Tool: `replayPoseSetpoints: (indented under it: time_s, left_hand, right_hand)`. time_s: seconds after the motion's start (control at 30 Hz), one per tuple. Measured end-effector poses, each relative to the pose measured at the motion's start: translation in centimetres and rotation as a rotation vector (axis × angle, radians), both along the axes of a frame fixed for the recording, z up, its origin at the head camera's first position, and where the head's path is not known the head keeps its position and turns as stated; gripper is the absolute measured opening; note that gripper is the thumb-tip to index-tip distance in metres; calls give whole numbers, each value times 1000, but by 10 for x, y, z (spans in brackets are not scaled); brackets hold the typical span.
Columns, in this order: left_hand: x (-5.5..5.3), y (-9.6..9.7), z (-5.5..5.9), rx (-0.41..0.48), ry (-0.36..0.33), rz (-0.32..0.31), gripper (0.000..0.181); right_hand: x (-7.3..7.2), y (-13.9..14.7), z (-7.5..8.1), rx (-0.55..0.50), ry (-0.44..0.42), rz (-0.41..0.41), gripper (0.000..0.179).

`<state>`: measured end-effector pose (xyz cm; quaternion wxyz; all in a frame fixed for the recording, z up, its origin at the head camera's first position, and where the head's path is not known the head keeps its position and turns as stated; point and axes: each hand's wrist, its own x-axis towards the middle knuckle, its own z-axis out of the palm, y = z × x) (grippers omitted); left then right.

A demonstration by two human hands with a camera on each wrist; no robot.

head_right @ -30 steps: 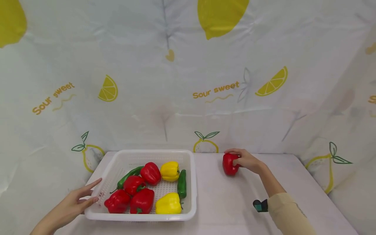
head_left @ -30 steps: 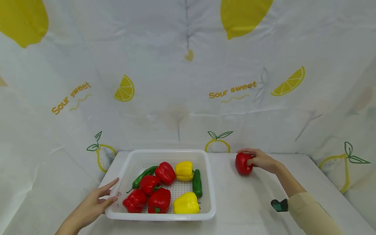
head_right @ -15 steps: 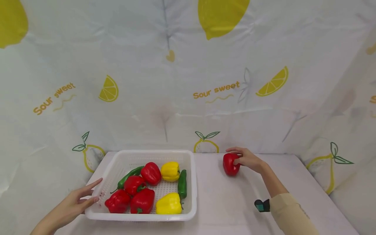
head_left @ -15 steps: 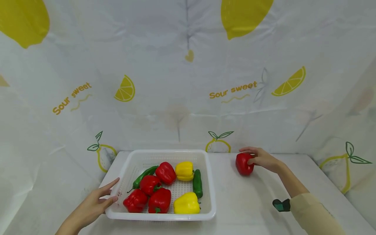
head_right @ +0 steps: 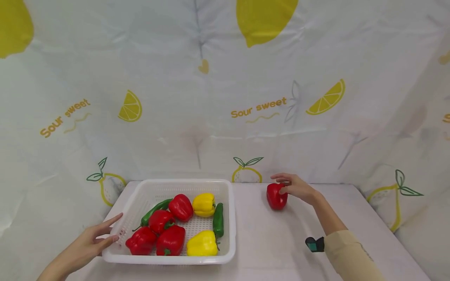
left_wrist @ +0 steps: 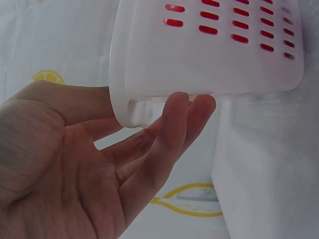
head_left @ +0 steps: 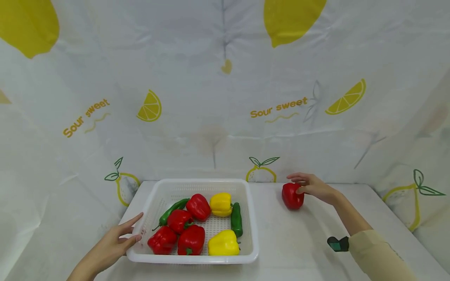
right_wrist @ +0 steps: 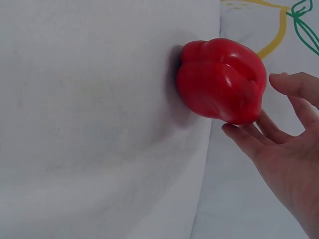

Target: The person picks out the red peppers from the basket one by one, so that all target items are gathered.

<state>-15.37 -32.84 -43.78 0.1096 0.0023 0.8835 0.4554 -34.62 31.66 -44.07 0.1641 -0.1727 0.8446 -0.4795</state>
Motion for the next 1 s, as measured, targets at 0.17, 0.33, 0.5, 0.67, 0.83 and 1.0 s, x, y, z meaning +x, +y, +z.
replayPoseSetpoints:
  time_s: [0.17, 0.33, 0.5, 0.67, 0.83, 1.0]
  left_hand:
    - [0, -1, -1, 4, -12, -4, 77]
    - [0, -2, -1, 10, -11, -4, 77]
    - [0, -2, -1, 21, -6, -19, 77]
    - [0, -2, 0, 20, -15, -2, 78]
    - [0, 0, -1, 20, -19, 19, 77]
    - [0, 0, -2, 26, -19, 26, 76]
  right_hand:
    - [1, -1, 10, 23, 72, 11, 68]
    - [3, -4, 22, 26, 131, 10, 65]
    - [6, -13, 32, 24, 162, 37, 62]
    - [9, -28, 42, 19, 202, 81, 61]
    - [12, -46, 53, 19, 245, 125, 59]
    - [15, -64, 63, 21, 269, 158, 57]
